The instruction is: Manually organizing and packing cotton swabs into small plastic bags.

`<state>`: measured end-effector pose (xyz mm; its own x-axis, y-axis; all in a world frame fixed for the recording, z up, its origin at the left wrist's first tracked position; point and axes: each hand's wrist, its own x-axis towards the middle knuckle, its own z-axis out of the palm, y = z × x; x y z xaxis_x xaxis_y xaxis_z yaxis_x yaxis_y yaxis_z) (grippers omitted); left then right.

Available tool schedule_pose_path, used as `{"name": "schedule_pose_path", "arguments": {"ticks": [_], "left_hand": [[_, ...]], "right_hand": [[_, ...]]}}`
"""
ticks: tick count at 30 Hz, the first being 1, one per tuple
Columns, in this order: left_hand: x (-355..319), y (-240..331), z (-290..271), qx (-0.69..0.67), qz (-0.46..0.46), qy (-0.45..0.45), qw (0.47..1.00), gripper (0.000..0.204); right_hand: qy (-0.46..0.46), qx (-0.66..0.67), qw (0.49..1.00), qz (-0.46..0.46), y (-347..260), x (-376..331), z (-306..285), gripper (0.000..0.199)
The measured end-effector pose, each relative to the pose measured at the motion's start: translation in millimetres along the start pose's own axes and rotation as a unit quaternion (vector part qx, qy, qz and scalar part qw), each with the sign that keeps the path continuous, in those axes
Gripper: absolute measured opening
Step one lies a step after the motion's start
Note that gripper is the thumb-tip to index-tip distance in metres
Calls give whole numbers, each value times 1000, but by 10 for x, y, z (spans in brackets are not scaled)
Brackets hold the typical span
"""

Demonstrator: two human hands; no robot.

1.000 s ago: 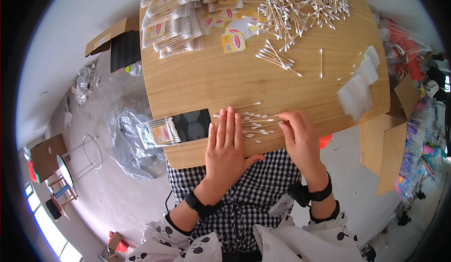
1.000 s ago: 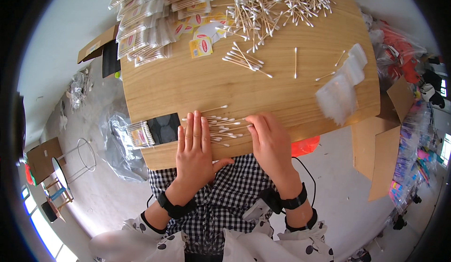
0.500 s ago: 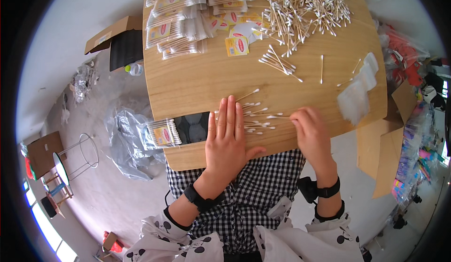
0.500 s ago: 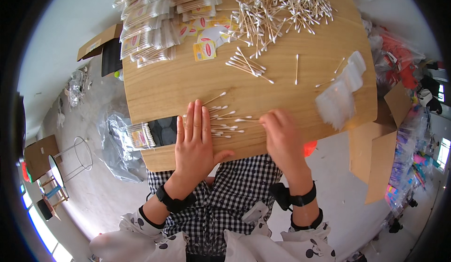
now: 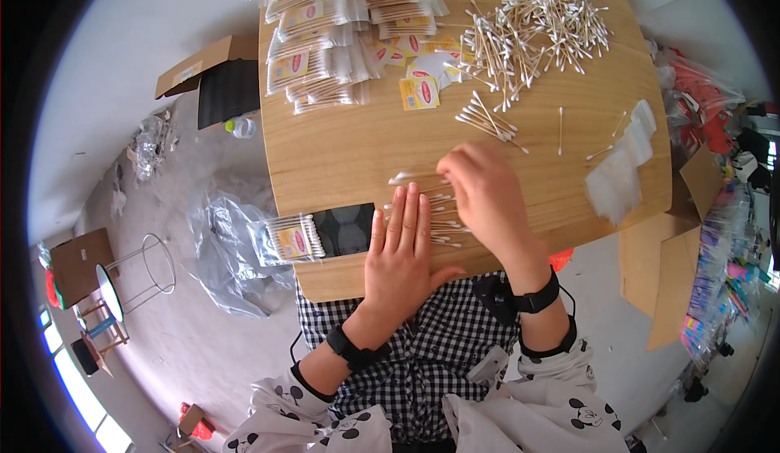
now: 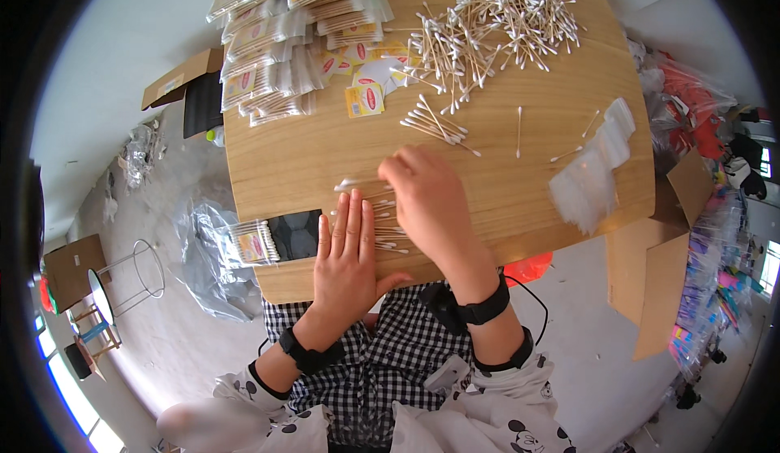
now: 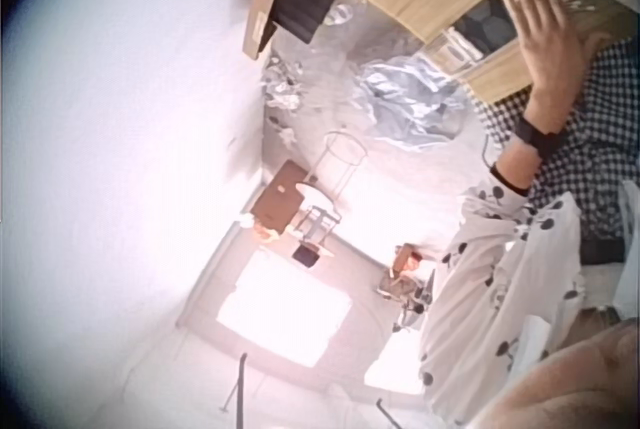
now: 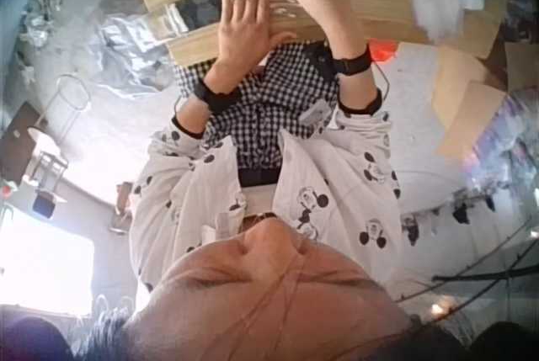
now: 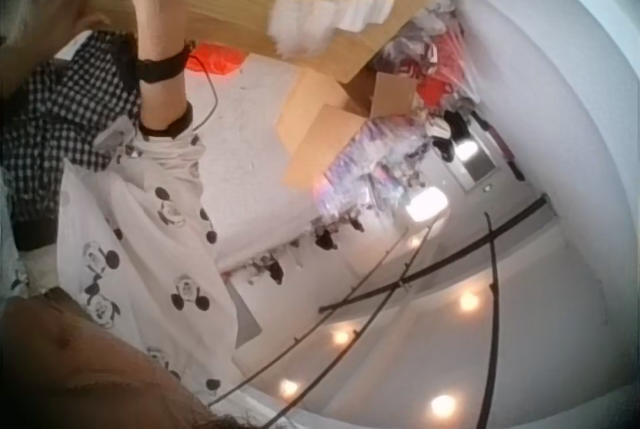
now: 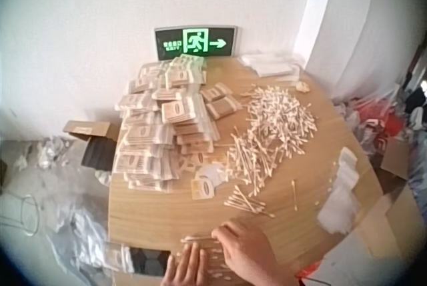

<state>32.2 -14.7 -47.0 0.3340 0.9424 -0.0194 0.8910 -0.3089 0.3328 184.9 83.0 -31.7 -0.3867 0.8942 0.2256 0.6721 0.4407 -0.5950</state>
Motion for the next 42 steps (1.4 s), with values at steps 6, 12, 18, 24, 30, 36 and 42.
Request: {"name": "schedule_pose_path", "arguments": {"ticks": [6, 12, 18, 24, 30, 36, 42], "left_hand": [[-16, 1, -39, -11, -13, 6, 1000, 116], [175, 75, -84, 6, -8, -15, 1000, 118], [527, 2, -55, 59, -12, 42, 997, 118], [156, 217, -28, 29, -26, -36, 999, 118], [66, 109, -167, -60, -39, -9, 997, 112], [-292, -206, -236, -454, -144, 220, 851, 67], [-241, -62, -188, -560, -198, 217, 775, 72]], "right_hand": [[15, 41, 999, 10, -85, -173, -117, 16], [115, 86, 982, 125, -71, -453, -311, 18], [111, 86, 974, 178, -104, -619, -337, 21], [118, 75, 974, 178, -77, -754, -268, 22], [100, 78, 979, 159, -131, -789, -155, 37], [39, 27, 995, 87, -290, -787, -17, 84], [56, 71, 992, 91, -223, -605, 101, 91]]}}
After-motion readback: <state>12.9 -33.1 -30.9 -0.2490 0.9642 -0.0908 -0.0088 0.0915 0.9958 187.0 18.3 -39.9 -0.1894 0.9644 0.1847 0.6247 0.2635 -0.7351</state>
